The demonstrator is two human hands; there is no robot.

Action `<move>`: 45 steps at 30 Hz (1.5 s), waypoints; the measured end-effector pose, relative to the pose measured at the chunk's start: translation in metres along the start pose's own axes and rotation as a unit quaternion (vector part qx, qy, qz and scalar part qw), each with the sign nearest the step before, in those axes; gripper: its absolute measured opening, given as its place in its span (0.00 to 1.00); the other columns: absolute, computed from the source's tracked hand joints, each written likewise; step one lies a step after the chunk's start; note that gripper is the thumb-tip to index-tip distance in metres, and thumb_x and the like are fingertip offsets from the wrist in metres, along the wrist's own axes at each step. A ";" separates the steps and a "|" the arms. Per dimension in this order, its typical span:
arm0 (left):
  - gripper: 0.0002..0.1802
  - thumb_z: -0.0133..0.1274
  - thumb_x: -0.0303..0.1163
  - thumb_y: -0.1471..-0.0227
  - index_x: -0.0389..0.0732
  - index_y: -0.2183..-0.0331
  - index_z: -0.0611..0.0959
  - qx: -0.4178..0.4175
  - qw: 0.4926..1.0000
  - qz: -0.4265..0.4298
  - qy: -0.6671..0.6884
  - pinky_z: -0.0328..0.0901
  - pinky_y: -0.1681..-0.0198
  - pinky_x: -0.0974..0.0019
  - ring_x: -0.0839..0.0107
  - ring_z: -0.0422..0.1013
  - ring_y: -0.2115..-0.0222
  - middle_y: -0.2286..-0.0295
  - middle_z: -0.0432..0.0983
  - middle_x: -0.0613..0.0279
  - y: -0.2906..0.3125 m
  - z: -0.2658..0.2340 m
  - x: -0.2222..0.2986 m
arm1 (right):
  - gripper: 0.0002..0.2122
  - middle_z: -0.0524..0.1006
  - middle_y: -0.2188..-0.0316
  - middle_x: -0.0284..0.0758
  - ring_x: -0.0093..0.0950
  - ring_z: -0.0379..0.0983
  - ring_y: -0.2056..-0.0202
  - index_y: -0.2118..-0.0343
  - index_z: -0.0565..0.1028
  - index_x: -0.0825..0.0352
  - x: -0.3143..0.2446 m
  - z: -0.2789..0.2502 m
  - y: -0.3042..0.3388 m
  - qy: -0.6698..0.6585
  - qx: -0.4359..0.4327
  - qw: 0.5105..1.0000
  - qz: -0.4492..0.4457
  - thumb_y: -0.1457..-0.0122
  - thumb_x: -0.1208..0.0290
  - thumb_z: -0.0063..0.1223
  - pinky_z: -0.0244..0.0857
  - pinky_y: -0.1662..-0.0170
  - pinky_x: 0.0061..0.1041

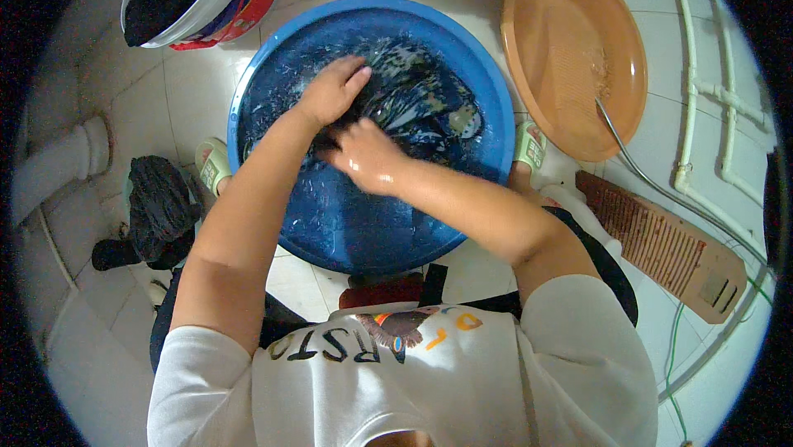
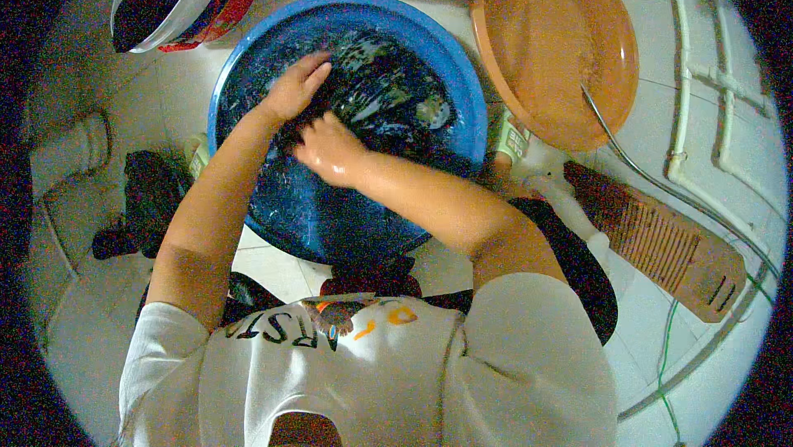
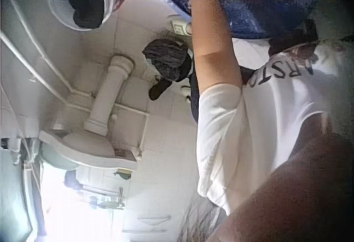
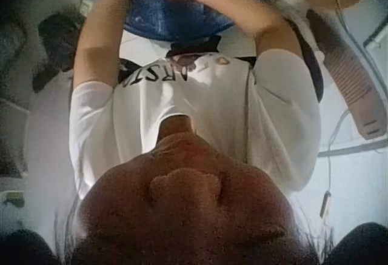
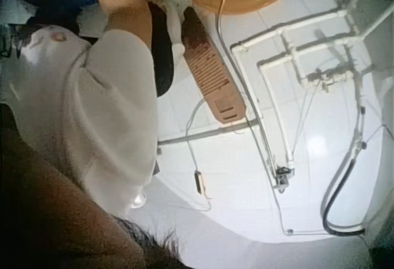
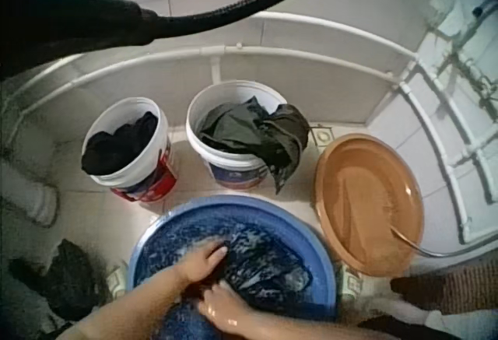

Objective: The person washes dark-colored clothes by hand in a bathroom. They scrub and rinse items in a brown basin, then transfer them to a blue basin for further rinsing using a handheld shower head. The person wrings out the clothes and places them into white buckets.

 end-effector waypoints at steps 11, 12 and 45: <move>0.49 0.51 0.65 0.67 0.59 0.44 0.56 -0.151 0.921 -0.092 -0.346 0.53 0.53 0.43 0.39 0.58 0.53 0.43 0.36 0.43 0.117 0.037 0.024 | 0.31 0.42 0.40 0.42 0.55 0.33 0.42 0.49 0.64 0.44 0.082 -0.029 0.069 0.093 0.091 0.963 0.235 0.60 0.42 0.51 0.30 0.50 0.66; 0.47 0.53 0.63 0.66 0.61 0.45 0.58 -0.130 0.928 -0.061 -0.344 0.53 0.53 0.41 0.38 0.57 0.53 0.42 0.34 0.45 0.120 0.038 0.023 | 0.32 0.41 0.40 0.42 0.55 0.32 0.42 0.48 0.64 0.44 0.087 -0.018 0.070 0.096 0.052 0.965 0.239 0.60 0.40 0.49 0.30 0.50 0.67; 0.33 0.57 0.43 0.66 0.46 0.54 0.71 -0.317 0.855 -0.246 -0.328 0.49 0.46 0.62 0.58 0.61 0.52 0.55 0.67 0.52 0.119 0.018 -0.034 | 0.29 0.49 0.41 0.42 0.44 0.42 0.41 0.42 0.52 0.57 0.110 0.024 0.114 -0.016 -0.149 0.921 0.359 0.45 0.53 0.40 0.41 0.41 0.40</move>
Point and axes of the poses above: each hand's wrist, its own y-axis away from the middle knuckle, its own z-axis out of the palm, x = y × z, the point moved 7 cm from there along -y, towards the middle knuckle
